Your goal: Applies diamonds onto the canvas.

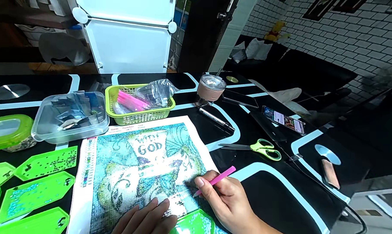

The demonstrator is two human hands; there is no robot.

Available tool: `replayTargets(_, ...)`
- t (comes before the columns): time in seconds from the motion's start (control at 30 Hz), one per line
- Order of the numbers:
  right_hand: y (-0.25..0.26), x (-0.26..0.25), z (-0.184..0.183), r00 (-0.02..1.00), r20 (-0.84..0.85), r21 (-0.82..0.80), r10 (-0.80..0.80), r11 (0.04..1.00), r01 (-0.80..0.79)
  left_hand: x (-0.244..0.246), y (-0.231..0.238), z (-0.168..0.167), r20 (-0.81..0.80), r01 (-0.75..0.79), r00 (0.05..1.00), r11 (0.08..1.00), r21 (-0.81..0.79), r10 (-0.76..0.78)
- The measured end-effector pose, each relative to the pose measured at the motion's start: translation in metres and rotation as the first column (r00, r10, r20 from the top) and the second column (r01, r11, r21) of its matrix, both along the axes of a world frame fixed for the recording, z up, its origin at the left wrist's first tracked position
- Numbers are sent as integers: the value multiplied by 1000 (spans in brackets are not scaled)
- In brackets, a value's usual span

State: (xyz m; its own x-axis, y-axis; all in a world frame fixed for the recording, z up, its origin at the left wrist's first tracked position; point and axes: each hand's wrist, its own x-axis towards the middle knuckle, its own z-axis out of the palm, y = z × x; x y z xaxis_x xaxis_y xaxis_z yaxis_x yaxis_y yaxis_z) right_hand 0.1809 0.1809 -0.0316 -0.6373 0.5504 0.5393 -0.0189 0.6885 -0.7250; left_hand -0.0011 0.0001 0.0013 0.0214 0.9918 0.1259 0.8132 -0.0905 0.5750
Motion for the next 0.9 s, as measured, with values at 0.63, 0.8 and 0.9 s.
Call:
replayTargets(0.63,1,0,2,999,-23,-6,45,999,-45,-1,0,1,-4,8,1000,1000,-10,-8)
replayTargets(0.8,1,-1,3,999,12,9,42,999,-42,0,0,0,-9,2,1000,1000,1,-2)
replayTargets(0.9,2,0,5,997,46,8,64,998,-65,0,0,0,-8,2,1000,1000,2,-2)
